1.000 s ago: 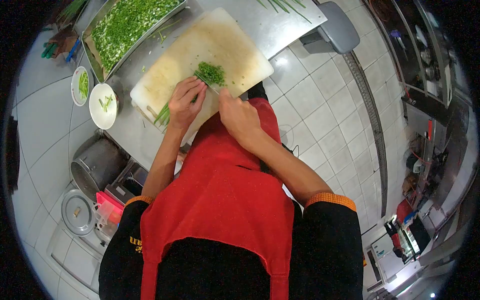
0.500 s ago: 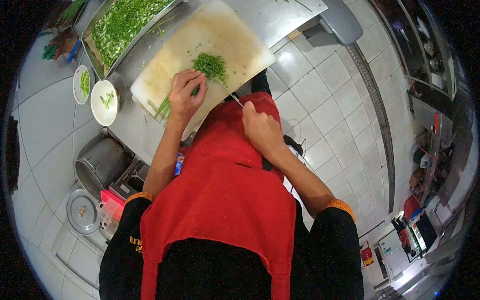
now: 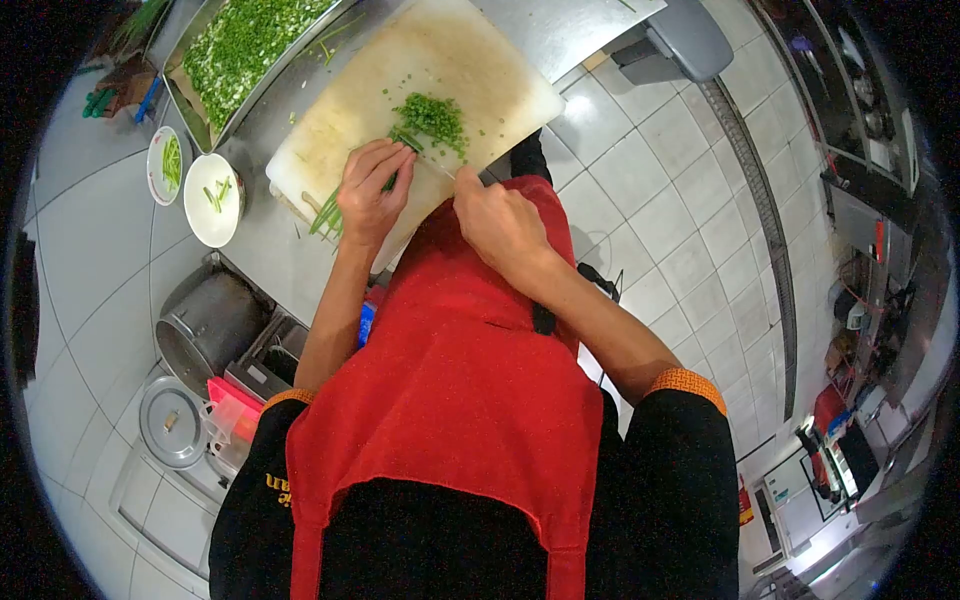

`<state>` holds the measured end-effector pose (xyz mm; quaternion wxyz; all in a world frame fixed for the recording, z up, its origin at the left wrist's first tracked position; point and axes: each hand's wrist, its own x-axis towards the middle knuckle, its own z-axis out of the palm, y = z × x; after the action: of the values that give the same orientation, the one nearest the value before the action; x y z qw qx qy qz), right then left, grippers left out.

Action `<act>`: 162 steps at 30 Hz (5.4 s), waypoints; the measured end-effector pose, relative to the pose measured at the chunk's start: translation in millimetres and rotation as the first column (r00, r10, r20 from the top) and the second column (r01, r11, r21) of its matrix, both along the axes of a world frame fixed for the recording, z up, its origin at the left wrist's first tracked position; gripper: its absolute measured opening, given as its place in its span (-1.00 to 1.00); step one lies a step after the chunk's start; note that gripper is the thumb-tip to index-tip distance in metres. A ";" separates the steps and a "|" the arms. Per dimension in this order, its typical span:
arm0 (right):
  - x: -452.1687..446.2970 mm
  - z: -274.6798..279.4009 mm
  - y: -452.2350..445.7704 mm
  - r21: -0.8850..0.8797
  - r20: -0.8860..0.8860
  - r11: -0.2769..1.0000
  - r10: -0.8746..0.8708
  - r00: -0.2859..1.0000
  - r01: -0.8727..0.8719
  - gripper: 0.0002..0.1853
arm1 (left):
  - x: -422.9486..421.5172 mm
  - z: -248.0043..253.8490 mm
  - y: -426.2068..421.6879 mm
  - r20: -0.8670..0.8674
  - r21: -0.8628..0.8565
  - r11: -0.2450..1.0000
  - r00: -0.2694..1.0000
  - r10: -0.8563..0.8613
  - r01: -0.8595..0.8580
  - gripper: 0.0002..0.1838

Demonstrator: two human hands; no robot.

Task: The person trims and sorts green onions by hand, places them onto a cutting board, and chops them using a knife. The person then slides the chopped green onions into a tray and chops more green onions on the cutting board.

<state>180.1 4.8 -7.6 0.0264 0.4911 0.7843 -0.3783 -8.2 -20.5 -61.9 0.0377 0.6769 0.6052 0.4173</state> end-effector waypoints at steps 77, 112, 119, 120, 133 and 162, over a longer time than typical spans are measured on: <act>-24.6 -30.1 -17.0 0.152 -0.043 0.986 -0.064 0.997 0.070 -0.82 | -11.4 -1.5 -6.9 -0.001 -0.034 0.995 0.996 -0.091 0.090 -0.78; 6.4 3.4 -33.6 -0.003 -0.056 0.999 -0.036 0.998 0.036 -0.67 | -16.0 -0.5 -29.7 -0.032 -0.007 1.000 0.999 -0.023 0.022 -0.78; 5.4 11.3 -31.7 -0.053 0.004 0.998 -0.014 1.000 0.014 -0.68 | -15.7 3.2 -29.8 -0.060 -0.005 0.999 0.998 -0.034 0.034 -0.78; 6.2 9.8 -32.7 -0.046 0.005 0.999 -0.014 1.000 0.014 -0.68 | -15.3 3.2 -30.0 -0.080 0.001 1.000 0.996 -0.027 0.027 -0.79; 17.9 8.8 -41.2 0.001 -0.053 0.993 -0.116 0.992 0.116 -0.63 | -14.4 -2.7 -35.9 -0.169 -0.003 1.000 0.986 -0.017 0.016 -0.92; 14.4 20.9 -15.8 -0.023 -0.041 0.994 -0.111 0.993 0.110 -0.61 | -17.2 2.6 -28.8 -0.053 -0.033 0.997 0.996 -0.072 0.070 -0.90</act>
<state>194.5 -11.0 13.3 -0.0061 0.5252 0.7523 -0.3977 -25.3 -49.3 -59.3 0.0467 0.7083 0.5881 0.3877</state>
